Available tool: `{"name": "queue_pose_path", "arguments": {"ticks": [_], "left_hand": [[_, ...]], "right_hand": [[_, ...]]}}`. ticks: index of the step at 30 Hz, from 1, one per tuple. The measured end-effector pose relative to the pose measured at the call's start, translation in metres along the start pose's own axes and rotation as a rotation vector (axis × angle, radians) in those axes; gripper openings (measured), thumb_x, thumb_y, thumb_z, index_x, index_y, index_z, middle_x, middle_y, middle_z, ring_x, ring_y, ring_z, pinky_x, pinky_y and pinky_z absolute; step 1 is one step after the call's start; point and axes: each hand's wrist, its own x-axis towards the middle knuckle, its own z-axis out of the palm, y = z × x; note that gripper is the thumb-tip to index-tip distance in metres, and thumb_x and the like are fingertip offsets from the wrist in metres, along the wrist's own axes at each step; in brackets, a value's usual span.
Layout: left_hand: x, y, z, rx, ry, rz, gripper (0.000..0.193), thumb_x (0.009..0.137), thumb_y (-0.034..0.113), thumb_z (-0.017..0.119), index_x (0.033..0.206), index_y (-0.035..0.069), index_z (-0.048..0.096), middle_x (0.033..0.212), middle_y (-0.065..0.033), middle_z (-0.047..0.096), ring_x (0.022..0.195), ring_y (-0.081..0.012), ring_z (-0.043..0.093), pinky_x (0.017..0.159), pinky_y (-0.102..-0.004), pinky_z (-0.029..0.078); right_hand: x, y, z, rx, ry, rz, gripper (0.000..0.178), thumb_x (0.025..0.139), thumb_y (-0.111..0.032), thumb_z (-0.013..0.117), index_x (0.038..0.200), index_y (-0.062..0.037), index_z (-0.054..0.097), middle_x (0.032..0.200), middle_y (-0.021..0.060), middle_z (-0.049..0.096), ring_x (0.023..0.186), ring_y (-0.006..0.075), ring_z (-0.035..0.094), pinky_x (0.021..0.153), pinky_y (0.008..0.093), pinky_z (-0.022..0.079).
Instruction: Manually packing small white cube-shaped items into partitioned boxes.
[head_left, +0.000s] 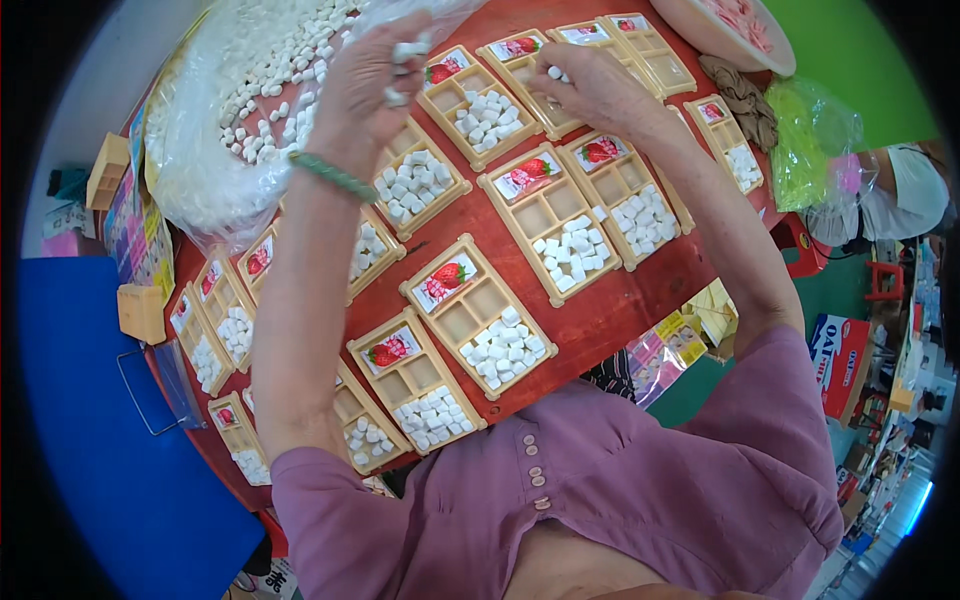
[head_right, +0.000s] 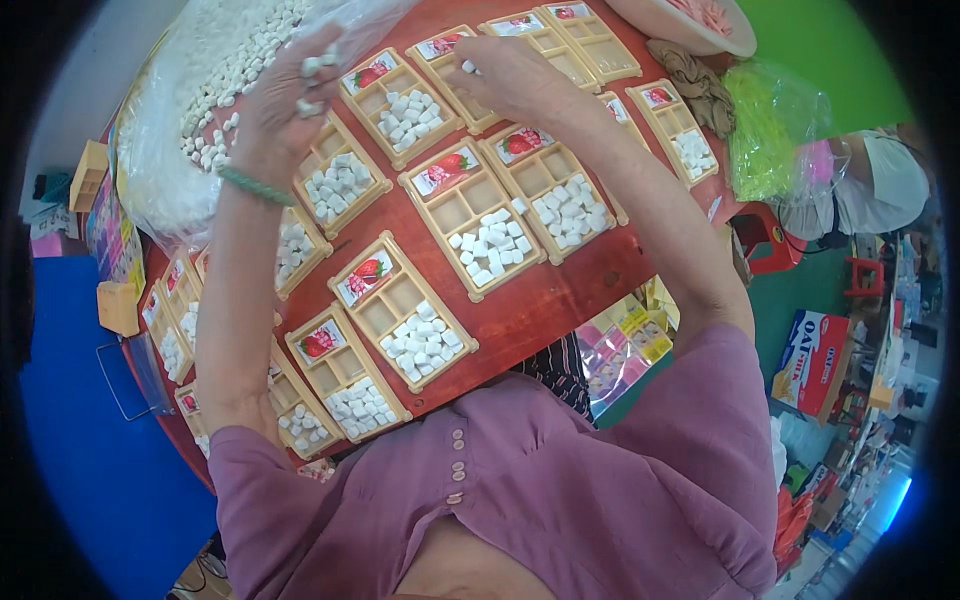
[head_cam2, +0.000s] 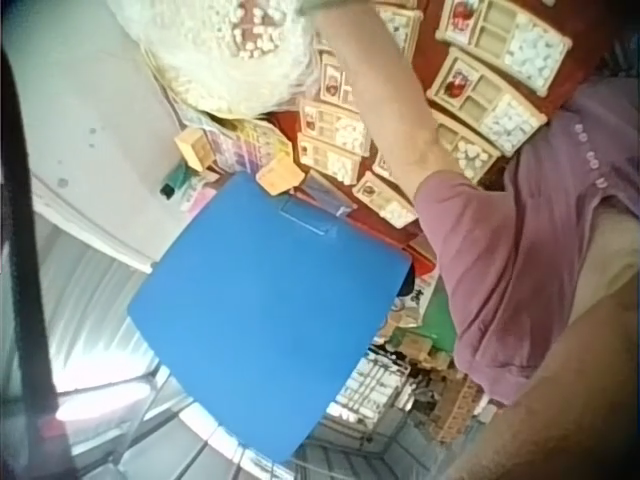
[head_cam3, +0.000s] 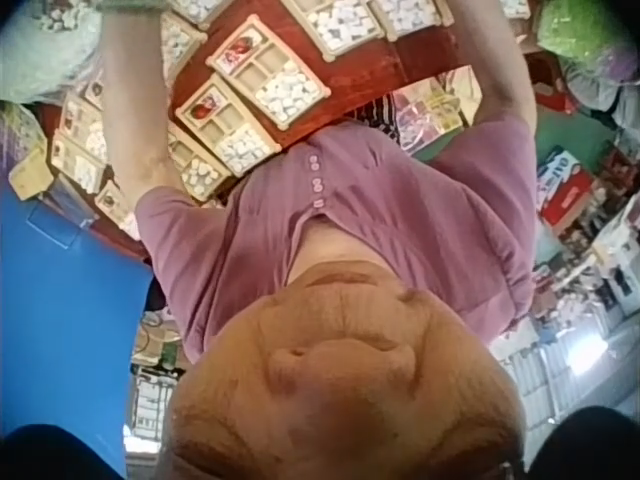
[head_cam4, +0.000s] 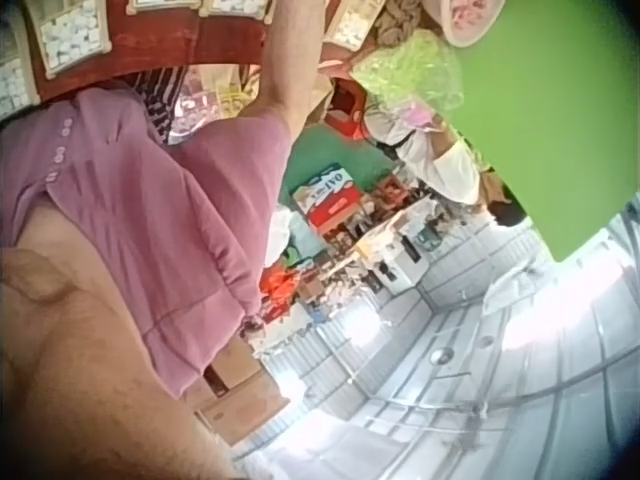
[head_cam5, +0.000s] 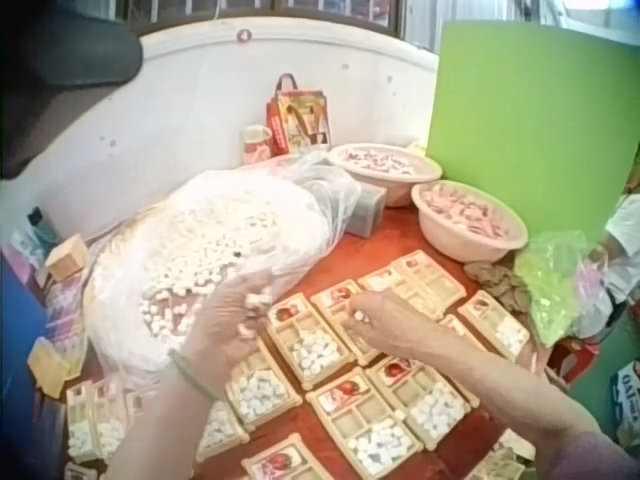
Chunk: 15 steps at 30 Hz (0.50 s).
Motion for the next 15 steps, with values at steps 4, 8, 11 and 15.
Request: {"name": "queue_pose_path", "arguments": {"ticks": [4,8,11,15], "left_hand": [[0.004,-0.031,0.045,0.126,-0.031,-0.016,0.027,0.085,0.012,0.075,0.108,0.000,0.065,0.082,-0.0006,0.059,0.061,-0.0052,0.052,0.043,-0.0157,0.037],[0.013,-0.055,0.074,0.371,-0.046,0.050,0.023,0.083,0.017,0.078,0.099,0.004,0.067,0.081,0.0019,0.061,0.065,-0.0059,0.053,0.050,-0.0170,0.038],[0.025,-0.068,0.073,0.441,-0.071,0.083,0.024,0.084,0.022,0.078,0.095,0.005,0.067,0.082,0.0021,0.062,0.066,-0.0071,0.054,0.052,-0.0208,0.040],[0.050,-0.083,0.064,0.694,-0.040,0.184,0.027,0.087,0.028,0.075,0.097,0.004,0.070,0.082,0.0015,0.065,0.068,-0.0072,0.056,0.056,-0.0230,0.043]], "right_hand": [[0.000,0.003,0.001,-0.007,-0.045,-0.091,0.025,0.093,-0.024,0.064,0.095,0.0008,0.059,0.080,0.0148,0.065,0.073,0.0253,0.063,0.066,0.0380,0.049],[-0.003,0.008,-0.002,-0.001,-0.045,-0.024,0.026,0.093,-0.023,0.063,0.100,0.0017,0.061,0.082,0.0143,0.066,0.074,0.0239,0.064,0.067,0.0376,0.049],[-0.005,0.006,-0.009,0.085,-0.132,0.040,0.026,0.093,-0.021,0.063,0.106,0.0010,0.062,0.083,0.0132,0.067,0.074,0.0218,0.064,0.068,0.0364,0.050],[-0.011,0.021,-0.008,0.147,0.020,-0.002,0.022,0.095,-0.017,0.060,0.109,0.0002,0.062,0.083,0.0103,0.066,0.073,0.0173,0.062,0.065,0.0334,0.049]]}}
